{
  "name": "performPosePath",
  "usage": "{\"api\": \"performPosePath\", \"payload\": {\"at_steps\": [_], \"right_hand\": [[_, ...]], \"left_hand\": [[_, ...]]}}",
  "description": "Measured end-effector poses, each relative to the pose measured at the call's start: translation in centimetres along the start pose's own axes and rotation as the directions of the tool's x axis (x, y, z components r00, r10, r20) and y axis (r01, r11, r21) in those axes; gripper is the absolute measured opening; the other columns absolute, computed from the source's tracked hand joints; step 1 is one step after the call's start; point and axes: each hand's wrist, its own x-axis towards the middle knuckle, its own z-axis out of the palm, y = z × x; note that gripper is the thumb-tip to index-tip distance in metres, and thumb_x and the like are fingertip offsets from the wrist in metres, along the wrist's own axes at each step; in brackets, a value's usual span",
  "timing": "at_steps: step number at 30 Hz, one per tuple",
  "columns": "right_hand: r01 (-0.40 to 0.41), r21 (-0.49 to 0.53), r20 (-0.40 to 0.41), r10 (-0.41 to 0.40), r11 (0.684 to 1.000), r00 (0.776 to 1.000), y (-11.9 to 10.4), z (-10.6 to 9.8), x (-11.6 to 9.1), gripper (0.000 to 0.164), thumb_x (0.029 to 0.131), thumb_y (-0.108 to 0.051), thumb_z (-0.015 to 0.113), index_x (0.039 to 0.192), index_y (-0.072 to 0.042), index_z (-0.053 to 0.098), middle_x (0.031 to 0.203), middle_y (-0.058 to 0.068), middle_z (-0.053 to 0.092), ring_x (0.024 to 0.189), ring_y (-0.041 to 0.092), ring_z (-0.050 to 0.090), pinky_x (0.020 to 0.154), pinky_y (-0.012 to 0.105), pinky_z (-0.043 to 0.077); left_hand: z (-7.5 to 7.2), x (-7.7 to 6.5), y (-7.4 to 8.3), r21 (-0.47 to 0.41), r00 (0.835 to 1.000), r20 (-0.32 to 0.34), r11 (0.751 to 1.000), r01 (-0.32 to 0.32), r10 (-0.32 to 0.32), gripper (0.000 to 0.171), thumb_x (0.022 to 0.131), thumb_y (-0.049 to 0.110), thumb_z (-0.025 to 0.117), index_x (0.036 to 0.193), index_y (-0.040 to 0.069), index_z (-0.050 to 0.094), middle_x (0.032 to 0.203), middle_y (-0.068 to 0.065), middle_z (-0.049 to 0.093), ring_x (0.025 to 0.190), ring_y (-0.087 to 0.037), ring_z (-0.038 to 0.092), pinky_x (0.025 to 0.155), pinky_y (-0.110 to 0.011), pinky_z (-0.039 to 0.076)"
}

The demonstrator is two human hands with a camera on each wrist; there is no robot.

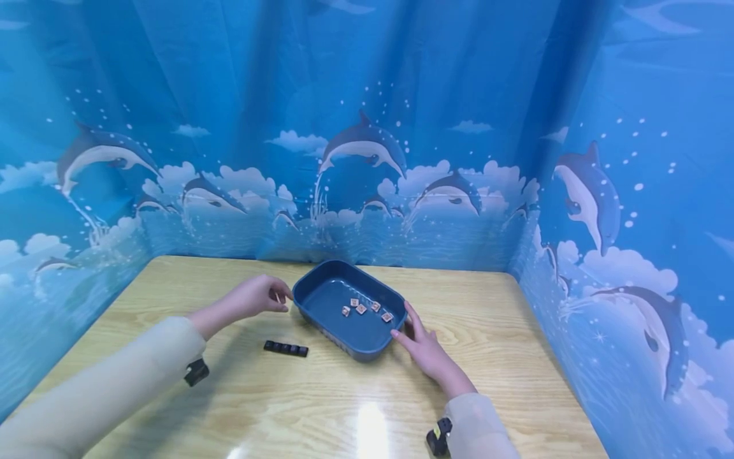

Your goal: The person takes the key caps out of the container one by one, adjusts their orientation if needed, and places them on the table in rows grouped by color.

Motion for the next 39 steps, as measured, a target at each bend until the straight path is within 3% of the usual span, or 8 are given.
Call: {"api": "performPosePath", "payload": {"at_steps": [12, 18, 27, 32, 39], "right_hand": [[0.013, -0.014, 0.001, -0.013, 1.000, 1.000, 0.0, 0.2, 0.0, 0.077, 0.101, -0.048, 0.046, 0.157, -0.026, -0.001, 0.151, 0.020, 0.032, 0.139, 0.046, 0.021, 0.111, 0.060, -0.011], [0.005, -0.003, 0.002, -0.005, 1.000, 1.000, -0.1, 0.3, 0.0, 0.077, 0.101, -0.048, 0.047, 0.158, -0.025, 0.000, 0.152, 0.019, 0.031, 0.139, 0.047, 0.018, 0.110, 0.061, -0.011], [-0.031, -0.011, -0.003, 0.031, 0.999, 1.000, -0.2, 0.1, -0.2, 0.076, 0.100, -0.050, 0.045, 0.157, -0.028, -0.001, 0.153, 0.018, 0.031, 0.140, 0.049, 0.008, 0.107, 0.066, -0.009], [-0.026, -0.007, -0.003, 0.026, 1.000, 1.000, -0.2, 0.0, -0.2, 0.077, 0.100, -0.052, 0.044, 0.157, -0.028, -0.001, 0.153, 0.019, 0.030, 0.141, 0.048, 0.011, 0.108, 0.065, -0.010], [-0.002, 0.000, -0.004, 0.002, 1.000, 1.000, -0.3, -0.1, -0.3, 0.076, 0.101, -0.049, 0.045, 0.157, -0.028, 0.000, 0.151, 0.021, 0.031, 0.140, 0.047, 0.017, 0.109, 0.062, -0.011]], "left_hand": [[0.6, 3.6, 3.0, 0.130, 0.993, 0.099, 0.989, -0.074, 0.061, 0.027, 0.080, 0.009, 0.080, 0.106, 0.007, 0.073, 0.095, -0.004, 0.070, 0.082, -0.011, 0.062, 0.073, -0.027, 0.053], [1.4, 5.5, 4.1, 0.226, 0.983, 0.167, 0.967, -0.119, 0.082, 0.027, 0.080, 0.012, 0.080, 0.106, 0.010, 0.074, 0.091, 0.000, 0.069, 0.081, -0.010, 0.061, 0.072, -0.026, 0.052], [3.0, 8.0, 6.1, 0.314, 0.932, 0.311, 0.906, -0.284, 0.185, 0.028, 0.082, 0.011, 0.079, 0.110, 0.012, 0.073, 0.097, -0.002, 0.070, 0.089, -0.014, 0.063, 0.076, -0.029, 0.052], [3.4, 9.1, 7.2, 0.339, 0.911, 0.385, 0.896, -0.288, 0.148, 0.033, 0.083, 0.009, 0.079, 0.115, 0.014, 0.072, 0.108, -0.002, 0.069, 0.096, -0.013, 0.062, 0.080, -0.028, 0.052], [4.0, 10.7, 8.0, 0.418, 0.863, 0.493, 0.841, -0.343, 0.107, 0.034, 0.085, 0.011, 0.077, 0.118, 0.016, 0.070, 0.115, -0.001, 0.067, 0.101, -0.014, 0.061, 0.085, -0.028, 0.050]]}}
